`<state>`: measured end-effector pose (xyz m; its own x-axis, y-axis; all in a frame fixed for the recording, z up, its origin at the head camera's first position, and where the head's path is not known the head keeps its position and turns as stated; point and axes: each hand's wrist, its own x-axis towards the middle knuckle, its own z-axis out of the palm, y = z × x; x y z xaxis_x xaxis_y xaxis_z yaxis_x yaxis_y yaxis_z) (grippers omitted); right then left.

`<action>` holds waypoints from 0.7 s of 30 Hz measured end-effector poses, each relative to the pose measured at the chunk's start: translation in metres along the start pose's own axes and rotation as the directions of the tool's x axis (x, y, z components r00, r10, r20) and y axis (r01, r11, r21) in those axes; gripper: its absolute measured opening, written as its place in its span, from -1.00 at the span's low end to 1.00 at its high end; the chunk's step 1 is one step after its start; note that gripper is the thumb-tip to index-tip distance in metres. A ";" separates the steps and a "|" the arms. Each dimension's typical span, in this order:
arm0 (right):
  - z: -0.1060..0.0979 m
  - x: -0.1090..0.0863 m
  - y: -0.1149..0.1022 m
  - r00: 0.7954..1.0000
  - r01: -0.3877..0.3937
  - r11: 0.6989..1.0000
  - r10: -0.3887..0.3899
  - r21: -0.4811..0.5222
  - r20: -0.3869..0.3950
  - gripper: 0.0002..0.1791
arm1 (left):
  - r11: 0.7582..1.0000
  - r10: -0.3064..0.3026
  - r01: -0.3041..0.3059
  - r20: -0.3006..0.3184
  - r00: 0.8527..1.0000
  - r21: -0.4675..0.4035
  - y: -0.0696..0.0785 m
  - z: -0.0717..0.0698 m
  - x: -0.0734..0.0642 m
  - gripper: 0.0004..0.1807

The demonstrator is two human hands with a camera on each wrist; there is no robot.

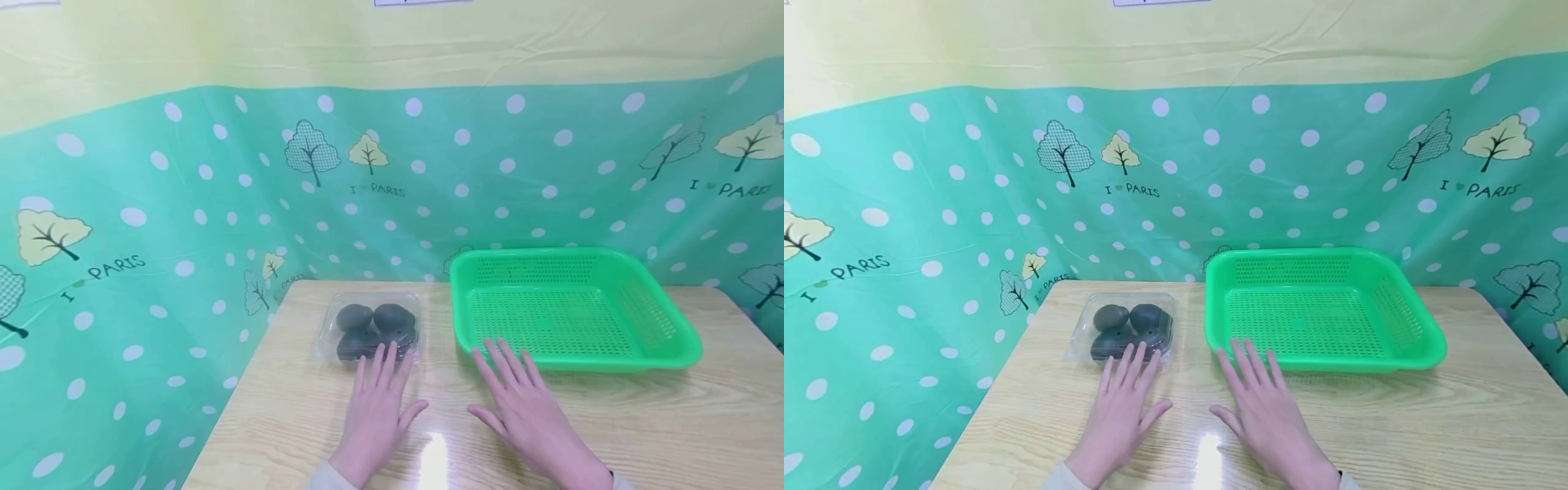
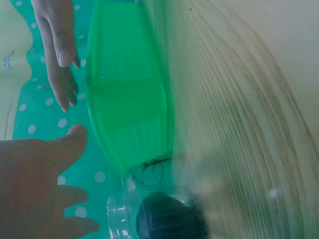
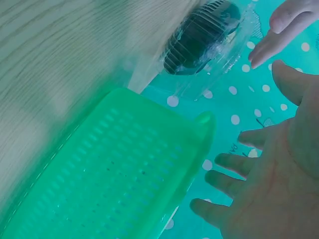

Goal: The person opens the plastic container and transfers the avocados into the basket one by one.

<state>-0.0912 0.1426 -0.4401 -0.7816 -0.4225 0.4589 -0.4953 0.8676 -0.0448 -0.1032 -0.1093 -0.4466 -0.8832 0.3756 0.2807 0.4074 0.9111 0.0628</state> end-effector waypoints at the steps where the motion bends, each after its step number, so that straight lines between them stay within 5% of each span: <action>1: 0.000 0.001 -0.001 1.000 0.001 1.000 -0.001 0.005 -0.002 -0.12 | 1.000 -0.002 0.002 0.002 1.000 0.006 -0.001 -0.001 0.000 -0.18; 13: 0.009 0.014 -0.005 0.999 0.031 0.998 -0.030 0.050 -0.022 -0.11 | 0.999 -0.010 0.011 -0.013 1.000 0.036 -0.011 -0.004 0.004 -0.22; 21: 0.007 0.022 -0.010 0.999 0.049 0.996 -0.049 0.077 -0.005 -0.15 | 1.000 0.004 -0.002 -0.099 0.995 0.019 -0.020 -0.006 0.006 -0.31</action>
<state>-0.1061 0.1232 -0.4357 -0.7545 -0.4632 0.4649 -0.5609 0.8229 -0.0905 -0.1151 -0.1269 -0.4407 -0.8541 0.3607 0.3747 0.4049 0.9133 0.0438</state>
